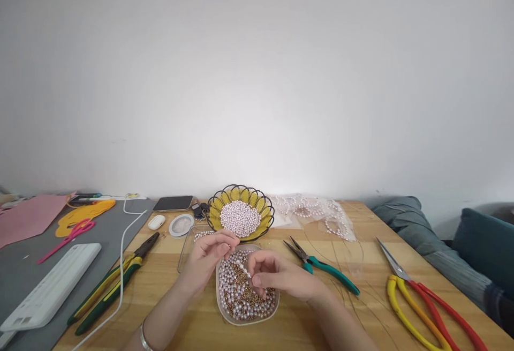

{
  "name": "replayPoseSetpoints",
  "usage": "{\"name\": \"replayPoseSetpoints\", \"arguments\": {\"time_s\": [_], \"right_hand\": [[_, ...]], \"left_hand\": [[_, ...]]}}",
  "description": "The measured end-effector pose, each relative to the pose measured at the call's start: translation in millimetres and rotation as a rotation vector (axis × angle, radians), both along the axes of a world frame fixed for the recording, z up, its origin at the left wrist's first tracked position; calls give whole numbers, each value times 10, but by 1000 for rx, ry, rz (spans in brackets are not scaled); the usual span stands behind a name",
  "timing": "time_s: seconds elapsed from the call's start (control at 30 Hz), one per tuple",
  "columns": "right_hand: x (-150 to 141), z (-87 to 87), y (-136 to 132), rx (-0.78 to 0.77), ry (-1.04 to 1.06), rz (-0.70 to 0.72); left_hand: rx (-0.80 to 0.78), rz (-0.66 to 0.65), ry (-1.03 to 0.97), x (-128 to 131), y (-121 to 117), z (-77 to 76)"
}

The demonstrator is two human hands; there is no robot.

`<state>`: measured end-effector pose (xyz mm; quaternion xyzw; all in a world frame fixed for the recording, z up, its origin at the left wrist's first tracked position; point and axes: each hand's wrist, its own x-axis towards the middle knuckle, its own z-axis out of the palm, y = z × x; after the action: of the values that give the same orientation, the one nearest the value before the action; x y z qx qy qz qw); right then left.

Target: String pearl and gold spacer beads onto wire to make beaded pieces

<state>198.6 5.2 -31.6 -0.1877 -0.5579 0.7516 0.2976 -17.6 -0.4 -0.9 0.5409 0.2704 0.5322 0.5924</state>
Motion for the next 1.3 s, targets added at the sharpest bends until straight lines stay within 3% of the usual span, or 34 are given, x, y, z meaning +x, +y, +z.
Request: {"name": "replayPoseSetpoints", "arguments": {"time_s": [0.67, 1.1, 1.3], "right_hand": [[-2, 30, -17, 0, 22, -6], [-2, 12, -16, -19, 72, -43], [7, -6, -12, -11, 80, -18]], "left_hand": [[32, 1, 43, -1, 7, -10], [198, 27, 78, -25, 19, 55], [143, 25, 59, -12, -2, 75]]}}
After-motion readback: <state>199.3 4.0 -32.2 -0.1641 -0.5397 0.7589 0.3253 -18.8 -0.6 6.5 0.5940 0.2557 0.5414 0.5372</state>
